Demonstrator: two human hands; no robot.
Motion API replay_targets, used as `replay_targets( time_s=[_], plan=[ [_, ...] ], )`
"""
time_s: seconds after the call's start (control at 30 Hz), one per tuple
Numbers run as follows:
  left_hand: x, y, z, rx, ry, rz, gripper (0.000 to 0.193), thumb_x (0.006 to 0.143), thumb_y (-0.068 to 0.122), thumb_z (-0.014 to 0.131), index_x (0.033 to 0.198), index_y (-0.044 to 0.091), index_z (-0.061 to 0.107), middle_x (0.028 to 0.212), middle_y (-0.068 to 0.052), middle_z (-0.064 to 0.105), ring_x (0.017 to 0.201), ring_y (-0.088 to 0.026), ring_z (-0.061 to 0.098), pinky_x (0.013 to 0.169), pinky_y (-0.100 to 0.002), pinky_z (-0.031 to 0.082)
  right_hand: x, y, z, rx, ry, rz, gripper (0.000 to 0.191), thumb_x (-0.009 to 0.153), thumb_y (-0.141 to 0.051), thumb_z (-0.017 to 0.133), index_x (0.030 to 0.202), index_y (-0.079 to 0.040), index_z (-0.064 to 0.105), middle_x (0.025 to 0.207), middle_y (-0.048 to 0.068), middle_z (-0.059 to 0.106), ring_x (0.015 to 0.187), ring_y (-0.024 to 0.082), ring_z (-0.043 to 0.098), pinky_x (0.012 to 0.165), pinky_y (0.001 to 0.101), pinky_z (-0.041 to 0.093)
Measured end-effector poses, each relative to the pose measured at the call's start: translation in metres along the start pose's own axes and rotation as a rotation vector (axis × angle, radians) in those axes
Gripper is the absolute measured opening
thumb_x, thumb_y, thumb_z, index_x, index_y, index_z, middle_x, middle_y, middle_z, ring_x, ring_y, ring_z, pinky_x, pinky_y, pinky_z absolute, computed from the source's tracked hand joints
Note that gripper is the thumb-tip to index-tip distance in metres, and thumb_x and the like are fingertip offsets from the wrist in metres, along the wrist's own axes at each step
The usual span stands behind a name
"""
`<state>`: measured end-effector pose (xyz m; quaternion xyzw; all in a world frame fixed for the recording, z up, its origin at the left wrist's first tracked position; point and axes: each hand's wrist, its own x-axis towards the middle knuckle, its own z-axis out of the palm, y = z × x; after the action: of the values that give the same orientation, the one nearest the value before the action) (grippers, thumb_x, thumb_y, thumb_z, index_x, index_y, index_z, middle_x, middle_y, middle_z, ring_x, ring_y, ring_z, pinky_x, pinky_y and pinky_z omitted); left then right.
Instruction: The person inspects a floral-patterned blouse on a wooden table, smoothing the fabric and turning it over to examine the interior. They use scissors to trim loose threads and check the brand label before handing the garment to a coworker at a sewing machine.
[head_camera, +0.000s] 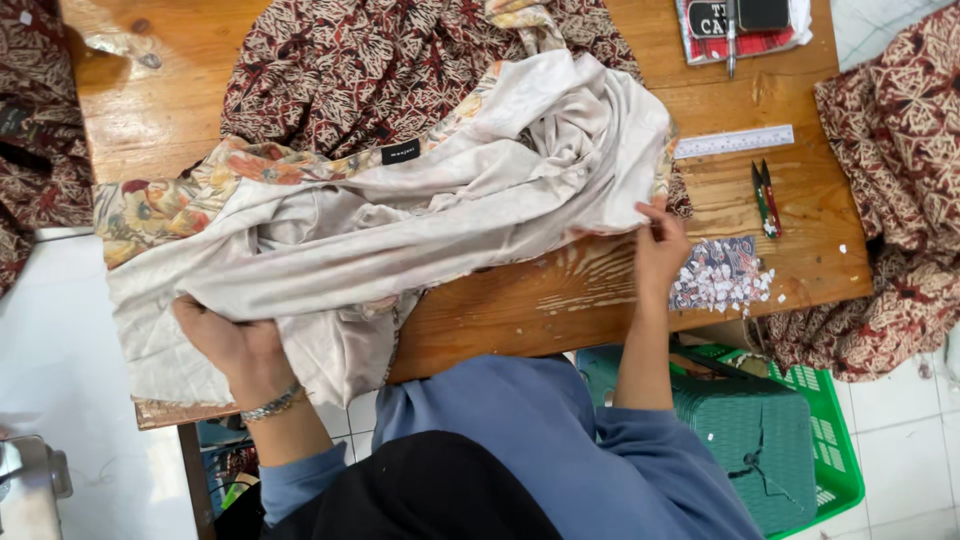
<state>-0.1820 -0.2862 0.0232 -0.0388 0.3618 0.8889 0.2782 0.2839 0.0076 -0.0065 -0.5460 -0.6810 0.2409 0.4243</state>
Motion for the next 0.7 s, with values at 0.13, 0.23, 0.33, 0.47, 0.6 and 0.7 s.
replay_targets(
  time_s=[0.13,0.23,0.33,0.47,0.6,0.7],
  plan=[
    [0.004,0.012,0.021,0.071,0.092,0.226,0.035,0.101,0.019,0.045,0.129,0.001,0.055,0.126,-0.013,0.063,0.119,-0.024,0.060,0.111,-0.042,0.050,-0.002,0.000,-0.004,0.673,0.096,0.317,0.019,0.103,0.006,0.063,0.120,0.001,0.071,0.102,0.011,0.073,0.079,0.017,0.069,0.069,0.0311,0.063],
    [-0.041,-0.051,0.046,0.615,0.141,0.491,0.038,0.106,0.005,0.055,0.141,0.008,0.039,0.132,-0.005,0.044,0.118,-0.017,0.048,0.098,-0.034,0.046,-0.012,-0.014,0.002,0.886,0.094,0.300,0.015,0.102,0.004,0.061,0.115,0.001,0.069,0.103,0.012,0.072,0.081,0.019,0.072,0.070,0.0330,0.064],
    [-0.102,-0.129,0.067,0.599,-0.579,-0.175,0.022,0.112,0.019,0.048,0.125,0.004,0.057,0.106,-0.013,0.067,0.098,-0.021,0.064,0.092,-0.036,0.055,-0.030,-0.030,0.018,1.041,0.098,0.268,0.018,0.098,0.009,0.062,0.112,0.003,0.070,0.108,0.012,0.071,0.094,0.020,0.073,0.083,0.0349,0.062],
    [-0.136,-0.208,0.099,0.339,-0.776,-1.037,0.045,0.105,0.040,0.046,0.138,0.010,0.052,0.134,-0.010,0.065,0.121,-0.024,0.064,0.106,-0.043,0.051,-0.056,-0.044,0.032,1.059,0.041,-0.010,0.026,0.093,0.020,0.064,0.110,0.003,0.072,0.114,0.015,0.071,0.105,0.022,0.071,0.099,0.0344,0.059],
    [-0.108,-0.223,0.128,-0.193,-0.497,-0.951,0.041,0.113,0.033,0.052,0.137,-0.001,0.050,0.136,-0.019,0.061,0.130,-0.032,0.061,0.114,-0.054,0.051,-0.064,-0.050,0.006,0.766,0.129,-0.281,0.045,0.077,0.031,0.059,0.105,-0.001,0.075,0.117,0.014,0.070,0.110,0.023,0.070,0.105,0.0356,0.057],
    [-0.091,-0.200,0.135,-0.240,-0.537,-0.822,0.042,0.105,0.022,0.056,0.140,-0.001,0.050,0.138,-0.017,0.062,0.130,-0.031,0.061,0.113,-0.054,0.051,-0.058,-0.055,-0.020,0.439,0.204,-0.314,0.036,0.088,0.029,0.065,0.108,0.002,0.078,0.115,0.015,0.070,0.107,0.023,0.069,0.094,0.0303,0.055]
  ],
)
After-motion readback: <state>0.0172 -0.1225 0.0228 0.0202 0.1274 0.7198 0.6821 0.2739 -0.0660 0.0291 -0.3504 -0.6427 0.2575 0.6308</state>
